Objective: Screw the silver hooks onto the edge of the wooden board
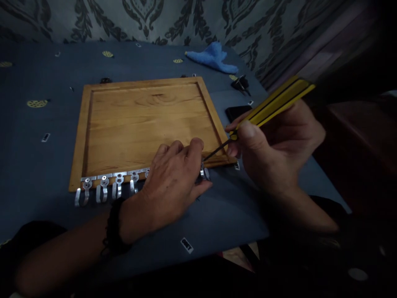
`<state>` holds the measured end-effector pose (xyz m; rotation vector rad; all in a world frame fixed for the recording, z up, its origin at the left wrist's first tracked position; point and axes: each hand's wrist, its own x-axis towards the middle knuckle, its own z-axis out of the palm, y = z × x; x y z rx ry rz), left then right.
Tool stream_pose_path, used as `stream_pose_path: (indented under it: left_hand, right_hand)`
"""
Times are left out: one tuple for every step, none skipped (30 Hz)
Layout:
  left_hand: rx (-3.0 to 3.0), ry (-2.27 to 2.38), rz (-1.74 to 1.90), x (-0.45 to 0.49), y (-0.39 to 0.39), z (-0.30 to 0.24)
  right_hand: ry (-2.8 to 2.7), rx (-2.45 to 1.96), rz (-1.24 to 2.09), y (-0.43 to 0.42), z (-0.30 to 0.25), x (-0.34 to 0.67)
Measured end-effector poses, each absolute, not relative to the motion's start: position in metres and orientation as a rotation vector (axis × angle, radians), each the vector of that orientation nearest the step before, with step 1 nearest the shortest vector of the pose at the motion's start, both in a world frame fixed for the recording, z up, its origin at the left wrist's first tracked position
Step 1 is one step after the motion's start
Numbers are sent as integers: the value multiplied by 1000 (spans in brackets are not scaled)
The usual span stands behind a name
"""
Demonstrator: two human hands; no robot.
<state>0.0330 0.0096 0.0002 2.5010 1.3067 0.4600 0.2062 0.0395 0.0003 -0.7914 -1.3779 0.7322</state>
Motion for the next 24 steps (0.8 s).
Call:
stream_pose_path:
  left_hand:
    - [2504, 1307, 466, 33, 9, 0]
    - [2508, 1307, 475, 33, 9, 0]
    - [2511, 1306, 480, 33, 9, -1]
    - [2514, 1305, 483, 33, 9, -1]
    - [2516, 1304, 485, 33, 9, -1]
    - [2516, 1306, 486, 33, 9, -1]
    - [2517, 1309, 484, 33, 9, -1]
    - [2518, 1312, 484, 33, 9, -1]
    - [2518, 1314, 483, 33, 9, 0]
    - [2517, 1314, 482, 33, 9, 0]
    - [2515, 1312, 480, 32, 10, 0]
    - [2513, 1309, 480, 32, 10, 0]
    - [2512, 1307, 480, 32, 10, 0]
    - [2509, 1306, 476, 32, 10, 0]
    - [2506, 1306, 472, 33, 10, 0]
    - [2502, 1306, 468, 33, 10, 0]
    - [2499, 1309, 464, 33, 10, 0]
    - [2498, 1313, 462, 33, 9, 0]
    - [2498, 1319, 464, 33, 9, 0]
    - [2501, 1323, 467, 33, 9, 0]
    - [2504, 1320, 469, 33, 9, 0]
    - [2503, 1315, 465, 33, 9, 0]
    - [2501, 1310, 464, 33, 9, 1]
    - [2496, 1306, 463, 33, 9, 1]
  right_hand:
    - [-1387, -792, 746, 39, 0, 206]
    - [-1393, -789, 753, 39, -1, 205]
    - [-1397, -782, 756, 39, -2, 205]
    - [-1399, -768, 757, 39, -2, 205]
    - [-1402, -753, 758, 39, -3, 205]
    - [-1403, -743, 760, 39, -4, 205]
    - [-1405, -738, 761, 40, -5, 205]
    - [-1407, -741, 762, 40, -6, 205]
    - [-1409, -745, 760, 41, -6, 205]
    - [-1413, -748, 758, 41, -6, 206]
    - [-1417, -753, 756, 41, -6, 206]
    - [-1422, -757, 751, 41, -6, 206]
    - [-1429, -764, 745, 40, -5, 205]
    - [-1443, -773, 736, 40, -3, 205]
    - [-1459, -782, 723, 39, -1, 204]
    - [-1475, -787, 712, 38, 1, 204]
    - [-1488, -796, 703, 36, 3, 203]
    - [-1502, -810, 691, 35, 5, 203]
    - [-1513, -833, 679, 33, 7, 203]
    - [-1525, -861, 671, 32, 8, 204]
    - [-1537, -891, 672, 30, 9, 204]
    - [-1551, -911, 675, 29, 10, 205]
    - [-1562, -920, 682, 28, 11, 206]
    - [-1568, -910, 702, 28, 11, 206]
